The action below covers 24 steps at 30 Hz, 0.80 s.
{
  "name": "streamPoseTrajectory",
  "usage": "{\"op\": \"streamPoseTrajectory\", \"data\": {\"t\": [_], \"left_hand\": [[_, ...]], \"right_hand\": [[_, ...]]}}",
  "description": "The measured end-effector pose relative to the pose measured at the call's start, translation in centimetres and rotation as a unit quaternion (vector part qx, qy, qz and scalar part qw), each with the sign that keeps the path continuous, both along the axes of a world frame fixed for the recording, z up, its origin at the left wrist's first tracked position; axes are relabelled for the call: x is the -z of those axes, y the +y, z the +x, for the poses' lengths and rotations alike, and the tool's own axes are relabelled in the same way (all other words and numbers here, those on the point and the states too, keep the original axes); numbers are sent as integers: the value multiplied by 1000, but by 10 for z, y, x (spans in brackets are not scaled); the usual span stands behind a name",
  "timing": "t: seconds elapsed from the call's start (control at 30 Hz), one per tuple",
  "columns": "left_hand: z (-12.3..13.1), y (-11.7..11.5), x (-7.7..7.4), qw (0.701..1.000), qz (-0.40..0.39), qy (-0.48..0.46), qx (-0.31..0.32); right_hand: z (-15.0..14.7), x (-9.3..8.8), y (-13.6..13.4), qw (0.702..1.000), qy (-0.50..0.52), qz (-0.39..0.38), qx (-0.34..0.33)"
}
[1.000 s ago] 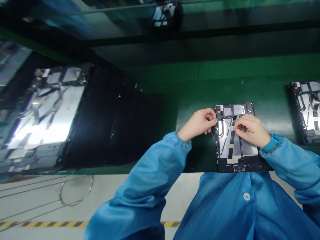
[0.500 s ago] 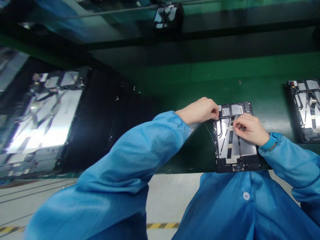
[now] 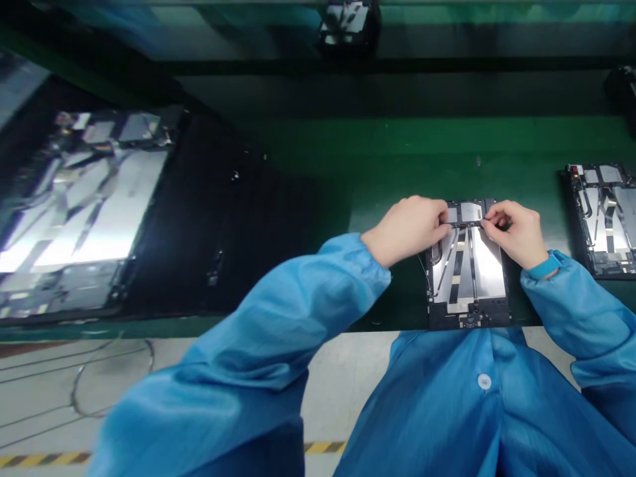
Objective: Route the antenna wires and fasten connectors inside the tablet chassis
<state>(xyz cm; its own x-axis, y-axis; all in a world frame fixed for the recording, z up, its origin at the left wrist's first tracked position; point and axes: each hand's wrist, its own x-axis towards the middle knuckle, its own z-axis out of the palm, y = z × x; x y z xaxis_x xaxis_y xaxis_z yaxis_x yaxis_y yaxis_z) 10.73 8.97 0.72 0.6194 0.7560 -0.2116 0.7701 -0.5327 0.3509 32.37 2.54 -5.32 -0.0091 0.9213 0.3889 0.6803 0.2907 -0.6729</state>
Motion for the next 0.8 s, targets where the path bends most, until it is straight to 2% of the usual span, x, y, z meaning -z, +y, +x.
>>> {"op": "streamPoseTrajectory", "data": {"t": [0.17, 0.3, 0.4, 0.5, 0.63, 0.73, 0.8], "left_hand": [[16, -43, 11, 997, 4, 50, -65], [28, -58, 16, 992, 5, 82, -100], [33, -58, 17, 990, 6, 77, -116], [32, -56, 18, 989, 0, 70, -131], [26, -55, 23, 988, -2, 41, -150], [18, -53, 27, 989, -5, -16, -145], [16, -49, 29, 989, 22, -67, -129]], "right_hand": [[-2, -1, 16, 990, -134, 5, -48], [1, -7, 9, 984, -140, -9, -108], [7, -11, -1, 986, -98, -29, -134], [13, -9, -7, 989, -13, -71, -129], [22, -1, -6, 985, 92, -128, -68], [28, 4, -2, 978, 140, -153, -30], [30, 5, 0, 973, 165, -163, -20]]}}
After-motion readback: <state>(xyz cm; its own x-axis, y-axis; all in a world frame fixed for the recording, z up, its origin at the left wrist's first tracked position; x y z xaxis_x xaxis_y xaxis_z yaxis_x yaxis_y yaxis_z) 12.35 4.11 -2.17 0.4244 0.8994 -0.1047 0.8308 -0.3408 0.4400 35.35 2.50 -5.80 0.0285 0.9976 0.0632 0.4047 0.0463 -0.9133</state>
